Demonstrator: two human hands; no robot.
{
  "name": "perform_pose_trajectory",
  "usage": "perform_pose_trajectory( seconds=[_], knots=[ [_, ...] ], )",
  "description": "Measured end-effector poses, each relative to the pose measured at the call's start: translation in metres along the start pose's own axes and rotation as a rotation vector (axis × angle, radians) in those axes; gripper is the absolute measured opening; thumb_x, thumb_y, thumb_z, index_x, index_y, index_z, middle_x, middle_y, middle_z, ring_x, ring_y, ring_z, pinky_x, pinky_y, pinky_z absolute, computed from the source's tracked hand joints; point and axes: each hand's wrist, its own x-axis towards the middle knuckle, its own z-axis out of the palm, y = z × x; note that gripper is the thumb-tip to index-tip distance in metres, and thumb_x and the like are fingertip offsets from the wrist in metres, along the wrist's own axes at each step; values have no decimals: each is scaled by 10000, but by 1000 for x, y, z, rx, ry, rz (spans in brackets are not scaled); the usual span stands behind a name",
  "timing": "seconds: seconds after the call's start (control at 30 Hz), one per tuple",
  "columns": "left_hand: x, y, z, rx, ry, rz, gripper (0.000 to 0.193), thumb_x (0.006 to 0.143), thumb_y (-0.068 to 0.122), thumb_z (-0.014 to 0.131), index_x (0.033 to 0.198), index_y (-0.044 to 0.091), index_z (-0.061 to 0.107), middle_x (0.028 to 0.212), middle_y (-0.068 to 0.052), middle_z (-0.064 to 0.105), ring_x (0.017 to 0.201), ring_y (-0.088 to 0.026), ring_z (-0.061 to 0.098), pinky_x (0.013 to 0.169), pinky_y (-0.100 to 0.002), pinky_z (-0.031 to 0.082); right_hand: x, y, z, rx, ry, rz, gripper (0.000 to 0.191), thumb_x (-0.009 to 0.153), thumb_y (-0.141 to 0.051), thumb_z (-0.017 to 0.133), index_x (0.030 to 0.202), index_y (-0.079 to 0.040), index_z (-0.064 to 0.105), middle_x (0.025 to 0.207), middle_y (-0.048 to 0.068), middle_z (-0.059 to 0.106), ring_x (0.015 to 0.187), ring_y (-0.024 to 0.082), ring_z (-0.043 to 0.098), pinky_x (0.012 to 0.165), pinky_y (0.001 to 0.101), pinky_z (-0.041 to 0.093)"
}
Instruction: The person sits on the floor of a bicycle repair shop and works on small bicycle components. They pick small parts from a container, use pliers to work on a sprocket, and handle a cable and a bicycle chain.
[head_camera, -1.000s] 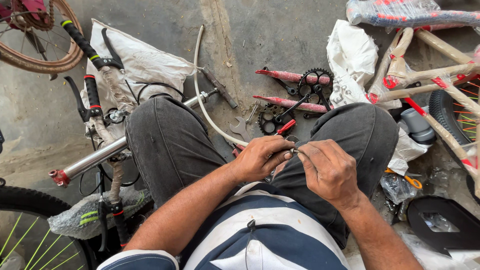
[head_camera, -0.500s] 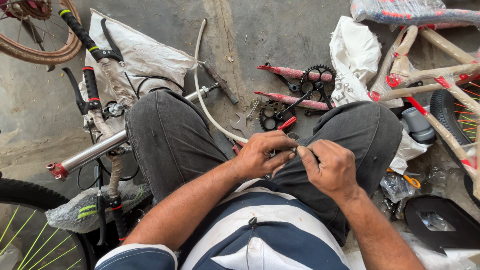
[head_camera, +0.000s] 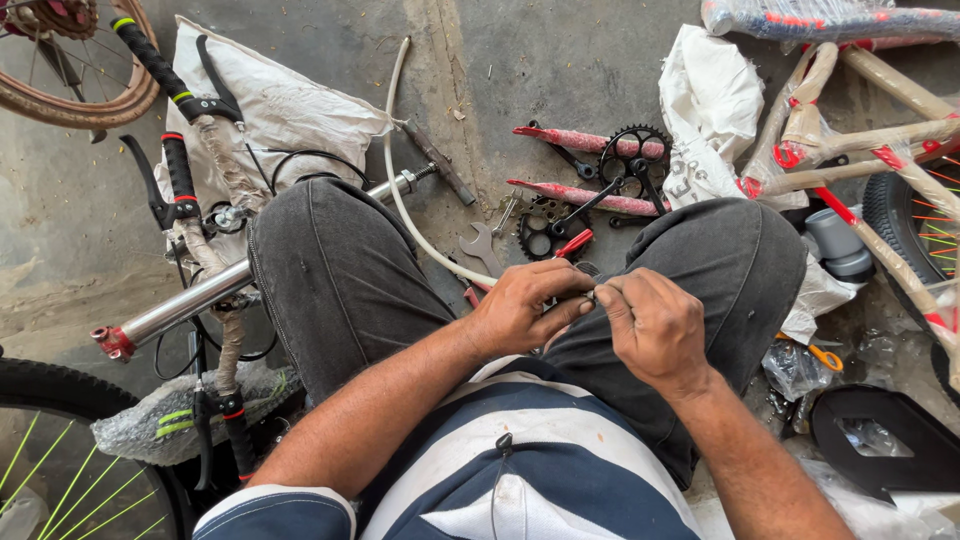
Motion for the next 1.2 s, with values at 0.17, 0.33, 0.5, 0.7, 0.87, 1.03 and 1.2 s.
perform_pose_trajectory(
  seconds=[0.17,0.33,0.5,0.7,0.87,1.03,1.2],
  knots=[
    [1,-4,2,82,-28,145,260,994,173,677,1210,32,646,1085,-133,674,1001,-343,688,845,-413,556,-1,1,-5,21,8,-83,163,987,-139,682,885,-16,649,801,101,647,730,295,660,642,402,521],
    [-1,-7,8,147,-7,123,201,941,156,735,1103,46,687,1050,-126,698,963,-335,710,801,-410,573,-7,6,8,-70,-18,-80,187,969,-132,682,831,-13,637,729,112,621,654,291,636,584,410,506],
    [-4,-5,12,152,141,159,231,881,130,762,1082,37,693,1044,-126,714,929,-321,718,788,-399,580,-12,4,22,-20,38,70,211,990,-110,654,808,-16,606,726,136,625,646,321,637,586,429,498],
    [-1,-3,11,168,156,93,206,911,134,755,1090,58,688,956,-107,678,868,-325,691,747,-423,551,-2,4,16,36,14,145,215,1007,-143,660,834,-18,637,766,143,647,679,346,650,597,445,491],
    [2,-8,8,150,104,108,259,945,151,723,1177,56,656,999,-118,656,912,-337,644,788,-440,521,5,5,3,100,-35,118,159,1016,-148,653,930,-19,688,820,125,663,749,323,675,661,419,522],
    [1,-12,10,135,81,100,263,968,144,696,1208,50,638,1032,-124,645,940,-336,629,810,-442,513,8,6,-8,88,-46,4,137,993,-144,665,1037,-17,690,949,129,702,889,327,694,780,414,548],
    [0,-14,10,133,63,112,268,982,133,683,1230,46,631,1050,-126,634,965,-340,624,832,-441,512,11,6,-11,30,-65,-70,152,958,-140,702,1047,-18,687,992,124,705,920,321,697,811,416,560]
  ],
)
